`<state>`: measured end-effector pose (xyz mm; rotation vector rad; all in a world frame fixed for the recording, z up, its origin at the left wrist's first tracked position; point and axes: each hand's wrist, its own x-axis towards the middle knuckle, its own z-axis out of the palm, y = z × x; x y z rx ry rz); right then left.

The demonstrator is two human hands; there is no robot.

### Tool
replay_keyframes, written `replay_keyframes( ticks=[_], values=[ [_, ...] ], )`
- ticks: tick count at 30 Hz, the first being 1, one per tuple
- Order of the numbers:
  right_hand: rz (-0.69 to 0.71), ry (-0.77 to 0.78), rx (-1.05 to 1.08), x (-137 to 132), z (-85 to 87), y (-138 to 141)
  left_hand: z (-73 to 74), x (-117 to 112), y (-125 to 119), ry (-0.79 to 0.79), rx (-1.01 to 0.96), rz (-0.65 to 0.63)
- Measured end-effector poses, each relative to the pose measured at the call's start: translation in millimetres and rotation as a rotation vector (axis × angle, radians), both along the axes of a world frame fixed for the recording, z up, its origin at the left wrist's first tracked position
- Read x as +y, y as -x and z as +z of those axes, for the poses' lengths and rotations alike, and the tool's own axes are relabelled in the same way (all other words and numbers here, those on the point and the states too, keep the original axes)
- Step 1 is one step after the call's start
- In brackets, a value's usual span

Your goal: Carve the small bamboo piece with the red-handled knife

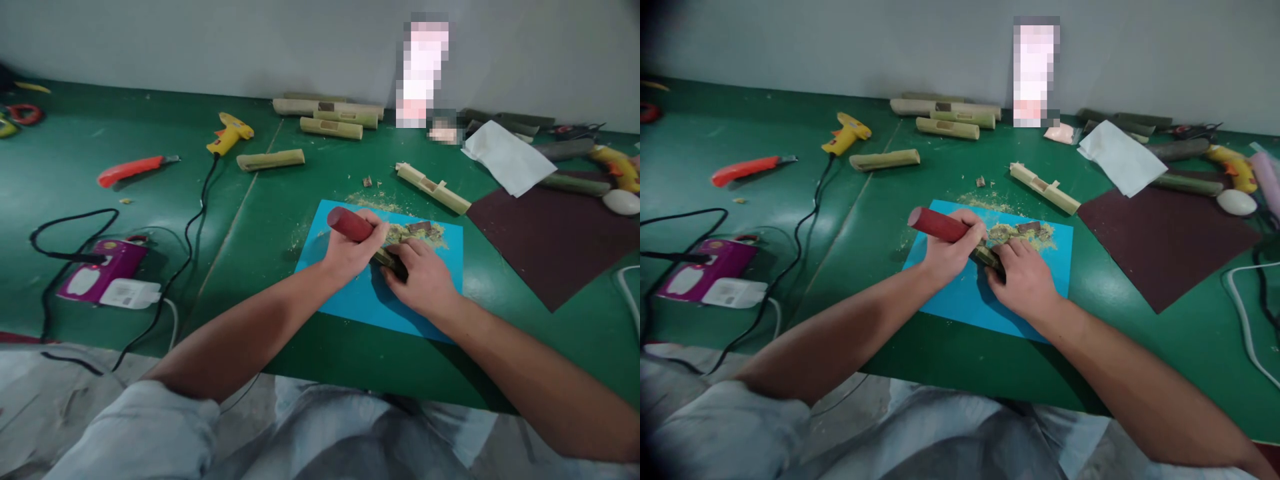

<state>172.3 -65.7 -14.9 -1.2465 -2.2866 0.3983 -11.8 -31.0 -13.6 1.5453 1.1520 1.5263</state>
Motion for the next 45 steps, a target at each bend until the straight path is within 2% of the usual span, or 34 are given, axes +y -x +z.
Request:
replay_keyframes(
  ticks=[14, 23, 30, 38, 41, 45],
  values=[
    [0.021, 0.030, -0.007, 0.4, 1.5, 2.5, 7.7, 1.6, -3.4, 0.018, -0.056, 0.023],
    [0.014, 0.063, -0.017, -1.9, 2.0, 6.7, 7.0, 3.4, -7.8, 0.021, -0.056, 0.076],
    [0.014, 0.099, -0.021, -2.2, 4.9, 8.5, 13.9, 5.5, -7.0, -0.085, 0.042, -0.027],
    [0.048, 0.056, -0.005, 1.3, 5.8, 6.4, 8.9, -0.3, -9.2, 0.067, -0.088, 0.058],
    [0.026, 0.065, -0.048, -0.8, 6.3, 7.7, 13.9, 7.5, -6.5, 0.123, -0.142, 0.132],
    [0.020, 0.063, -0.070, -3.9, 7.8, 9.8, 24.3, 13.1, -1.3, 0.138, -0.127, 0.088]
  ],
)
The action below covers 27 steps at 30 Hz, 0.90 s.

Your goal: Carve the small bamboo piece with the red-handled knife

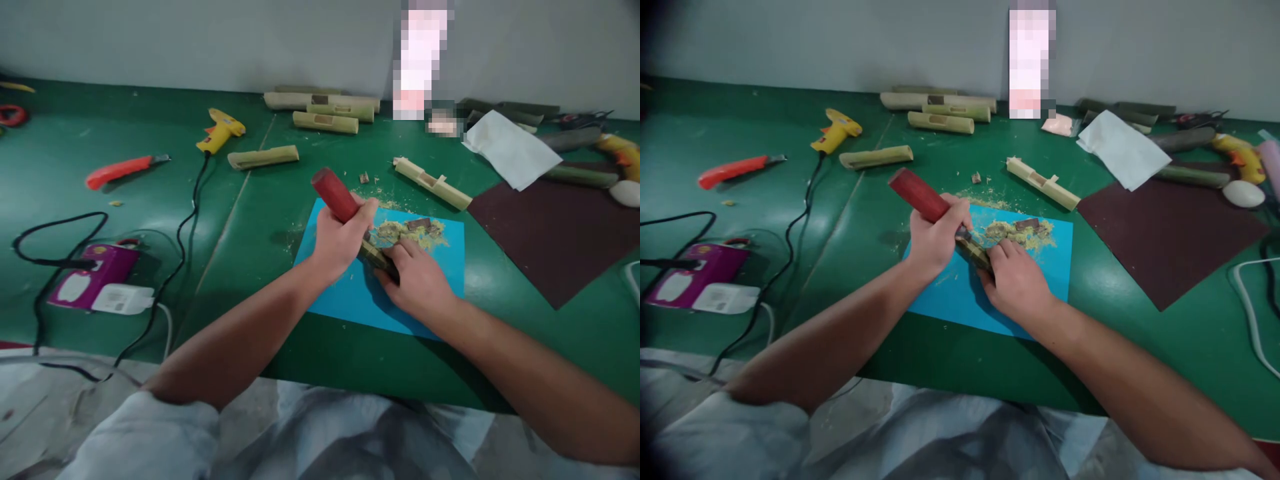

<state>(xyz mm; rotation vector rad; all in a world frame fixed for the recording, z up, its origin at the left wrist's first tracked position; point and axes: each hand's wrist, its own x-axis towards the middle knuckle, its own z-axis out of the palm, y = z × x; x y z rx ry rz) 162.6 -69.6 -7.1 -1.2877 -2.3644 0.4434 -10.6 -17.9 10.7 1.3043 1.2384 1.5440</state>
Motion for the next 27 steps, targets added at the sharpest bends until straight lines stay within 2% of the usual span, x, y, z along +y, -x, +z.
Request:
replay_keyframes(
  ticks=[3, 10, 16, 22, 27],
  values=[
    [-0.006, 0.009, -0.004, -0.2, 0.3, -0.1, 1.0, -3.6, -0.5, -0.029, 0.014, -0.021],
    [-0.020, 0.036, 0.003, 0.1, 1.2, 1.0, -15.4, -5.5, -4.7, -0.146, 0.073, -0.062],
    [-0.025, 0.065, -0.023, 0.2, 4.3, 2.8, -21.5, -2.5, -3.8, -0.185, 0.052, -0.055],
    [-0.025, 0.057, -0.004, 0.5, 3.1, 1.1, -18.8, -2.4, -3.8, -0.172, 0.130, -0.051],
    [0.005, 0.061, 0.041, 0.9, -1.9, 1.9, -13.1, -4.9, -5.2, -0.202, 0.149, -0.107]
  ],
)
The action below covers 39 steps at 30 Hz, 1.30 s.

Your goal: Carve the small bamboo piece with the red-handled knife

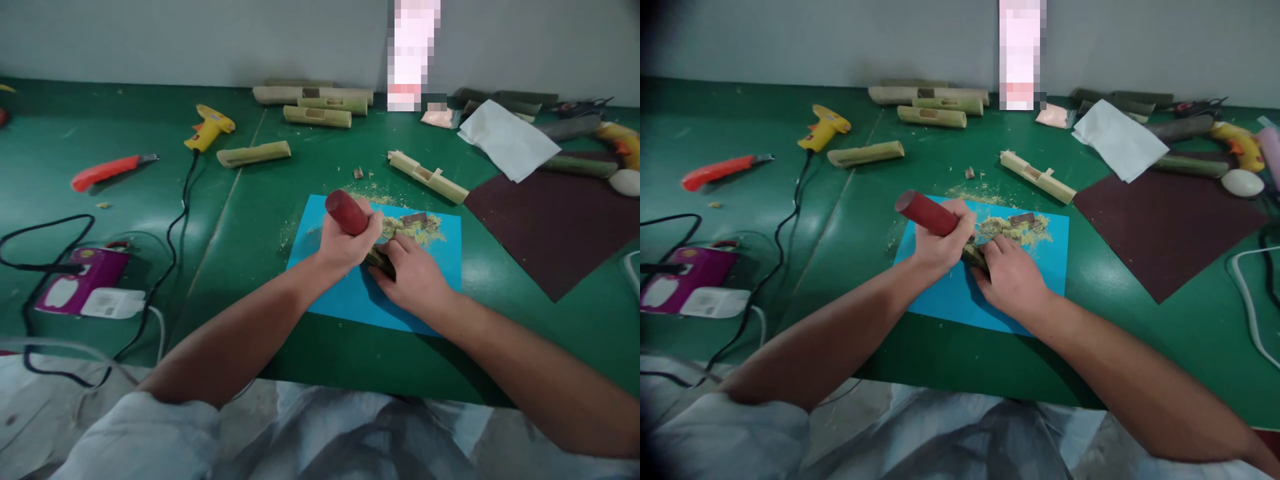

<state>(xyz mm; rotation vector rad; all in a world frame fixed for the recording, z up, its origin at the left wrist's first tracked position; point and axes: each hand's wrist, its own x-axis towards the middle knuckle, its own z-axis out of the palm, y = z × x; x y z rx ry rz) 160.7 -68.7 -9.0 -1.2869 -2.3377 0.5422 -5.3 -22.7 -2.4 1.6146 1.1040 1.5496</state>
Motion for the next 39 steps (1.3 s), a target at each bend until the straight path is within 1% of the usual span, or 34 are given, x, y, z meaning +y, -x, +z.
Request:
replay_keyframes(
  ticks=[2, 6, 9, 11, 14, 18, 22, 28, 31, 33, 35, 37, 39],
  values=[
    [0.026, 0.002, 0.020, 0.6, -1.8, 0.7, -0.1, -2.5, -0.6, 0.008, -0.011, 0.001],
    [0.037, 0.004, 0.024, 3.0, -1.8, 0.5, -0.8, -6.7, -1.6, 0.061, -0.064, 0.075],
    [0.018, -0.004, 0.001, 3.2, 0.8, 0.5, 2.2, -4.4, -3.3, 0.125, -0.133, 0.145],
    [0.013, 0.001, -0.025, 2.3, 2.9, 1.3, 4.4, -0.9, -4.6, 0.156, -0.143, 0.165],
    [0.004, 0.020, -0.055, 1.0, 5.9, 2.8, 4.1, 2.8, -5.5, 0.153, -0.120, 0.154],
    [-0.002, 0.043, -0.084, 0.8, 8.6, 4.0, -0.6, 2.8, -4.1, 0.145, -0.144, 0.122],
    [0.003, 0.029, -0.085, 0.7, 8.8, 4.1, -2.6, 2.1, -2.8, 0.125, -0.135, 0.114],
    [-0.002, 0.016, -0.079, 0.4, 6.3, 3.4, 1.3, 0.7, -4.2, 0.126, -0.060, 0.108],
    [0.023, 0.022, -0.061, 1.5, 5.1, 2.1, 4.0, -3.3, -4.5, 0.167, -0.032, 0.089],
    [0.034, 0.024, -0.048, 2.5, 5.0, 1.0, 5.5, -5.9, -4.2, 0.214, -0.044, 0.102],
    [0.027, 0.021, -0.044, 3.3, 5.9, 0.2, 7.0, -6.8, -3.9, 0.238, -0.096, 0.157],
    [0.019, 0.020, -0.054, 3.6, 7.6, 0.2, 8.6, -5.2, -3.9, 0.228, -0.147, 0.189],
    [0.015, 0.027, -0.072, 3.4, 9.5, 0.8, 9.8, -2.2, -4.2, 0.206, -0.165, 0.168]
  ],
)
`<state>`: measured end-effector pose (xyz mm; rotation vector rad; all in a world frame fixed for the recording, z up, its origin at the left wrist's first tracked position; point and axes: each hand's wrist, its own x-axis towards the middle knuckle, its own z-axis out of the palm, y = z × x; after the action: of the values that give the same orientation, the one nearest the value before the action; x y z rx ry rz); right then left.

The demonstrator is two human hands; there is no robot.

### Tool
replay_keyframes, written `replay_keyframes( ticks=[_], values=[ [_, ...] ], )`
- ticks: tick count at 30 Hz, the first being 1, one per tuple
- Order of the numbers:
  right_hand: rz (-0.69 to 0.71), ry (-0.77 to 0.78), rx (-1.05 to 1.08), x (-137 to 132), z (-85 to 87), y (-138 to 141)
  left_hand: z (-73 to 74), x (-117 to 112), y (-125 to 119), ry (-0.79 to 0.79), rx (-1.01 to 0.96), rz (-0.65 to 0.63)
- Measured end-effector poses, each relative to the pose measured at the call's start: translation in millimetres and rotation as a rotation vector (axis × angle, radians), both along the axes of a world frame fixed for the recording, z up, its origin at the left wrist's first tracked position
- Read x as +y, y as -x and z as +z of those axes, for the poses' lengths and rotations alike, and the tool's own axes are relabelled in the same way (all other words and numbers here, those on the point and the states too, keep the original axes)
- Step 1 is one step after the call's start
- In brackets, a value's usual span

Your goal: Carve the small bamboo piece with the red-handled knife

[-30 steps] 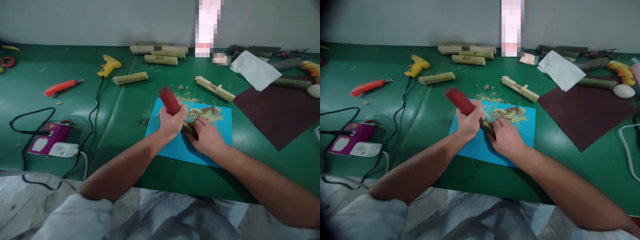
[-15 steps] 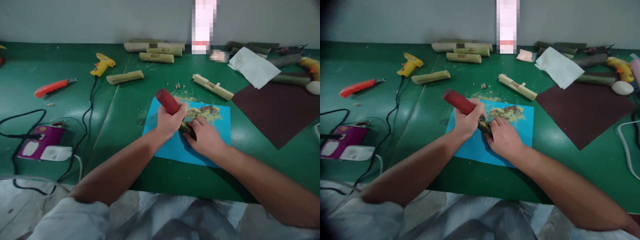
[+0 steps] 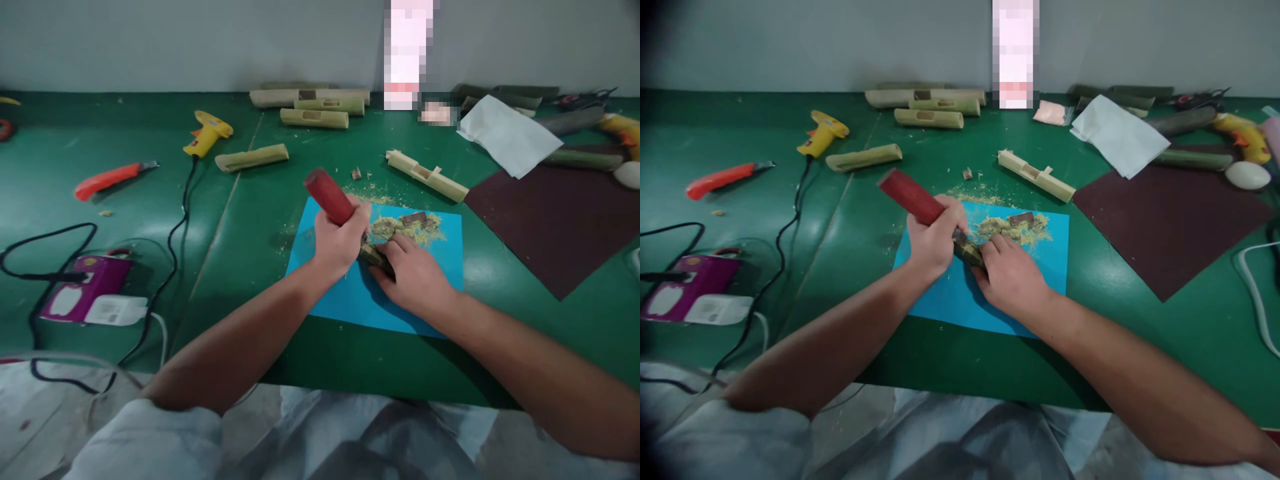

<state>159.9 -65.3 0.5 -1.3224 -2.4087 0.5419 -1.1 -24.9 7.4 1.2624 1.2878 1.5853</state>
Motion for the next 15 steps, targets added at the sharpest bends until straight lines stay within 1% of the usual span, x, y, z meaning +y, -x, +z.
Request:
replay_keyframes(
  ticks=[3, 7, 10, 15],
  values=[
    [0.001, 0.011, -0.020, -0.5, 1.4, 1.1, -0.7, 3.4, -0.9, -0.036, 0.019, -0.033],
    [-0.008, 0.001, 0.000, -0.6, -0.4, 0.7, -4.3, 2.9, -1.3, -0.024, 0.052, -0.012],
    [-0.003, -0.005, 0.014, -0.5, -1.4, -0.1, -6.5, 1.5, -0.8, -0.005, 0.058, -0.020],
    [0.000, 0.003, -0.015, -0.6, 1.0, 0.6, -9.0, 2.6, -0.5, -0.046, 0.052, -0.029]
  ],
)
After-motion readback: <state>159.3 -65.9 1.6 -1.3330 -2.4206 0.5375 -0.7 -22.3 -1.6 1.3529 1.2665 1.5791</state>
